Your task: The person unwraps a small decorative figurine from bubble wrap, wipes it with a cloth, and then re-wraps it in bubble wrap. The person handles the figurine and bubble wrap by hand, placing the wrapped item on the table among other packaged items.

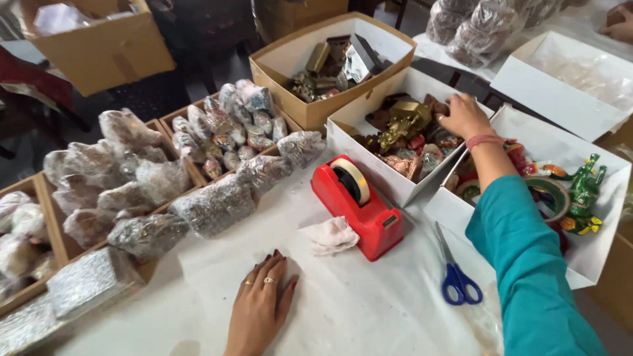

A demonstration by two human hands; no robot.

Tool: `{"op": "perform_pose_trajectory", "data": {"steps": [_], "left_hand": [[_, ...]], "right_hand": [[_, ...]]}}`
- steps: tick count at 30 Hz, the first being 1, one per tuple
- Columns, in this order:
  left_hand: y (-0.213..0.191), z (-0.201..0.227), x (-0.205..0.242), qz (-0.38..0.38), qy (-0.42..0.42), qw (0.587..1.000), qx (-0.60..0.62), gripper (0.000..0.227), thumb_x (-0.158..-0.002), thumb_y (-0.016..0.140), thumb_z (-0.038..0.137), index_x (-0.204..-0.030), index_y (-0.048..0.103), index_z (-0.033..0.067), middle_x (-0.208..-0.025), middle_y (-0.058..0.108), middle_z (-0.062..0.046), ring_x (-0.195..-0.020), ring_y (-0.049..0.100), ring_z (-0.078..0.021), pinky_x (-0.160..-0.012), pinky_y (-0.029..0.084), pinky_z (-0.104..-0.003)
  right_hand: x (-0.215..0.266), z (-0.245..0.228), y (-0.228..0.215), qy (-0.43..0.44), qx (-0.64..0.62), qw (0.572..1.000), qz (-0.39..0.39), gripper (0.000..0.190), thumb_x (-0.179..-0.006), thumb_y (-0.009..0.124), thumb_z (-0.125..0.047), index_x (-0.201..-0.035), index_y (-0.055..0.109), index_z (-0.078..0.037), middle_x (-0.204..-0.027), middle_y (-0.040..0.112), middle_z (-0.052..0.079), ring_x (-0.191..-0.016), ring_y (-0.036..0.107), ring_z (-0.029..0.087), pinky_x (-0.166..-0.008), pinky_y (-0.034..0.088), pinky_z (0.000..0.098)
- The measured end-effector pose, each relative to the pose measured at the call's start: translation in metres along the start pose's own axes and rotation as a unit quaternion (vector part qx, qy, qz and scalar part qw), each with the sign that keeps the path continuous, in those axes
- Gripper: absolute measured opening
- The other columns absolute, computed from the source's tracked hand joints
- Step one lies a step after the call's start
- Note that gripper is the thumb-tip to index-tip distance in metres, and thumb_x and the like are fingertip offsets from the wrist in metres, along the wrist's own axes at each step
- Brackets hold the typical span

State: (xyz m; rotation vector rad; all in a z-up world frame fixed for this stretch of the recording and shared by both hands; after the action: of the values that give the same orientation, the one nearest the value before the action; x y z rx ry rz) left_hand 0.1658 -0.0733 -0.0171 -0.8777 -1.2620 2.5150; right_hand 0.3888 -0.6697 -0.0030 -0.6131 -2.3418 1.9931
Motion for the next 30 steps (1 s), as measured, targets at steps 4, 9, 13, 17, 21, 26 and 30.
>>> {"op": "perform_pose_trajectory", "data": {"steps": [4,9,13,17,21,26,30], "left_hand": [[0.005,-0.004,0.000,0.002,0.004,1.000,0.010,0.039,-0.086,0.071,0.022,-0.120,0.062,0.0042,-0.131,0.065,-0.012,-0.126,0.059,-0.0340,-0.103,0.046,-0.044],[0.012,-0.012,0.005,-0.014,-0.008,1.000,-0.008,0.044,-0.083,0.073,0.023,-0.123,0.062,0.0067,-0.133,0.063,-0.013,-0.124,0.057,-0.0354,-0.104,0.044,-0.046],[0.010,-0.011,0.005,-0.017,-0.008,1.000,-0.007,0.044,-0.084,0.072,0.022,-0.123,0.062,0.0069,-0.134,0.062,-0.012,-0.125,0.057,-0.0350,-0.105,0.044,-0.046],[0.010,-0.010,0.004,-0.019,-0.011,1.000,-0.008,0.044,-0.083,0.072,0.022,-0.122,0.062,0.0062,-0.134,0.062,-0.012,-0.126,0.056,-0.0350,-0.104,0.044,-0.045],[0.005,-0.004,0.003,-0.016,-0.011,1.000,-0.011,0.042,-0.084,0.071,0.021,-0.122,0.062,0.0048,-0.134,0.063,-0.012,-0.126,0.056,-0.0346,-0.104,0.044,-0.045],[-0.005,0.003,-0.002,-0.019,-0.016,1.000,0.000,0.039,-0.086,0.071,0.019,-0.120,0.063,0.0032,-0.133,0.063,-0.012,-0.127,0.057,-0.0330,-0.103,0.045,-0.044],[-0.007,0.005,-0.003,-0.017,-0.014,1.000,0.008,0.037,-0.086,0.071,0.019,-0.119,0.064,0.0018,-0.132,0.064,-0.013,-0.127,0.057,-0.0327,-0.103,0.045,-0.043]], "right_hand": [[0.010,-0.016,-0.011,-0.011,0.050,0.999,-0.017,0.069,-0.079,0.075,-0.031,-0.141,0.059,-0.006,-0.136,0.052,0.029,-0.130,0.050,0.046,-0.104,0.046,0.0509],[0.010,-0.026,-0.016,0.005,0.034,0.998,-0.057,0.066,-0.076,0.077,-0.031,-0.136,0.061,-0.010,-0.131,0.054,0.028,-0.125,0.055,0.043,-0.105,0.047,0.0478],[-0.019,0.025,0.025,-0.019,-0.050,0.999,-0.006,0.042,-0.093,0.071,-0.036,-0.128,0.074,-0.014,-0.128,0.067,0.022,-0.121,0.066,0.036,-0.113,0.052,0.0428],[0.002,-0.036,-0.006,-0.031,-0.345,0.936,-0.064,0.036,-0.100,0.060,-0.036,-0.127,0.068,-0.012,-0.124,0.074,0.014,-0.114,0.068,0.025,-0.104,0.052,0.0403],[0.028,-0.105,-0.030,-0.162,-0.104,0.981,-0.033,0.071,-0.075,0.091,-0.033,-0.134,0.063,-0.006,-0.127,0.062,0.027,-0.114,0.059,0.038,-0.095,0.047,0.0445],[0.013,-0.061,-0.010,-0.142,-0.215,0.966,0.019,0.042,-0.085,0.074,-0.019,-0.127,0.073,-0.013,-0.118,0.076,0.013,-0.105,0.073,0.025,-0.097,0.055,0.0344],[0.018,-0.063,-0.033,-0.283,-0.055,0.939,0.187,0.040,-0.075,0.091,-0.028,-0.110,0.080,-0.010,-0.092,0.071,0.017,-0.086,0.065,0.027,-0.078,0.055,0.0370]]}}
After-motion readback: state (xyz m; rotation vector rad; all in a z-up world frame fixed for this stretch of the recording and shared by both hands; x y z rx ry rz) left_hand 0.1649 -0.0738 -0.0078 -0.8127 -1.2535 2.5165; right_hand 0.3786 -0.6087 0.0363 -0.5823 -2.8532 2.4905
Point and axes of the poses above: each hand's wrist, its own x-axis away from the middle knuckle, its own y-axis out of the palm, z = x × y, the point moved 1 cm from there along -x, towards the middle knuckle
